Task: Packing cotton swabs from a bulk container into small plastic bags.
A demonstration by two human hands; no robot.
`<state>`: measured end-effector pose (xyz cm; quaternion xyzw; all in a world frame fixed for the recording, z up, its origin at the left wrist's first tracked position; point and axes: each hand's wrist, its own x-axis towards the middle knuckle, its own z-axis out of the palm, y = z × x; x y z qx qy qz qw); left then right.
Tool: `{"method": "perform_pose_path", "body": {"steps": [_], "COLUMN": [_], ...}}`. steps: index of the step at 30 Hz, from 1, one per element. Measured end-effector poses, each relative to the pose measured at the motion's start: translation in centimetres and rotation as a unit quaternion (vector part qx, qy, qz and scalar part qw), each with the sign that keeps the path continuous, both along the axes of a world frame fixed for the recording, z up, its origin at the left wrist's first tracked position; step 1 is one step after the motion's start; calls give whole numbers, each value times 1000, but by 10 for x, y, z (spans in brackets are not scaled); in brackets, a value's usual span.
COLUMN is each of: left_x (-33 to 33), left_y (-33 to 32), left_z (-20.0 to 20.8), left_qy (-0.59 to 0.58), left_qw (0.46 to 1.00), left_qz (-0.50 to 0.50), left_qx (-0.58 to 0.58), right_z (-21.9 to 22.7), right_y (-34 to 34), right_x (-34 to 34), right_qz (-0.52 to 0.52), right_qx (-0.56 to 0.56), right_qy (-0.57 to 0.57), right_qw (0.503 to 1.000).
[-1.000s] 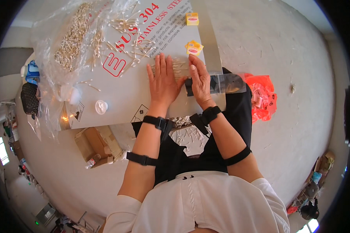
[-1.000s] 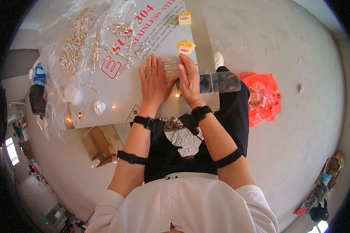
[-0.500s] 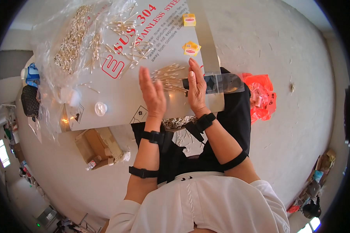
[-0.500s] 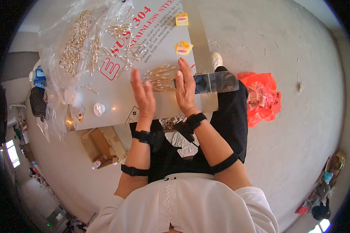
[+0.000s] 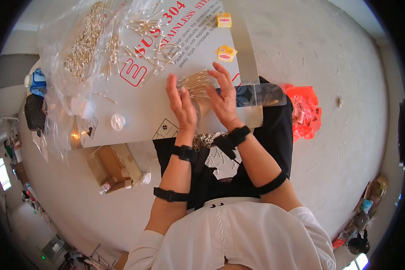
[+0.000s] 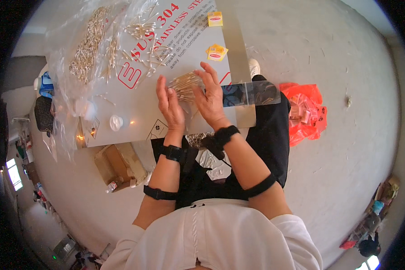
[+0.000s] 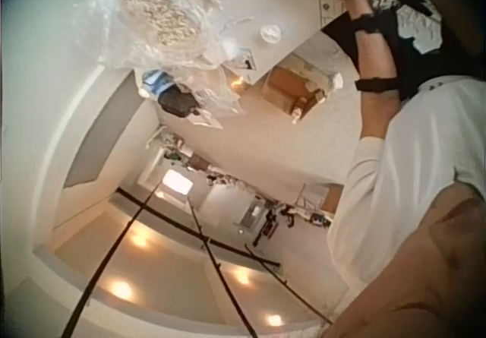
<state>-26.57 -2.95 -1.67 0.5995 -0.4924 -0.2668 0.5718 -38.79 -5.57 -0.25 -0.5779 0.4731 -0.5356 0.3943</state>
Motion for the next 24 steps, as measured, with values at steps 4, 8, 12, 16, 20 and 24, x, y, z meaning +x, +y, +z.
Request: {"method": "perform_pose_path", "body": {"steps": [4,8,12,16,20,24], "left_x": [6,12,32,46,50,45], "left_y": [-2,-2,2,12,24,35], "left_z": [-3,-6,2,23,22,20], "left_qy": [122,158,39,-323,-358,-383], "left_qw": [992,987,998,941,926,917], "left_qz": [-12,-14,-37,-97,-118,-109], "left_qx": [-29,-34,-16,0,16,21], "right_z": [20,28,14,5,3,-2], "right_y": [15,50,59,43,28,20], "right_x": [-32,-21,-13,-23,-24,-20], "right_qz": [112,113,136,92,89,69], "right_qx": [-106,-99,-62,-126,-140,-150], "right_qy": [250,316,308,320,329,341], "right_qw": [956,937,940,934,930,925]}}
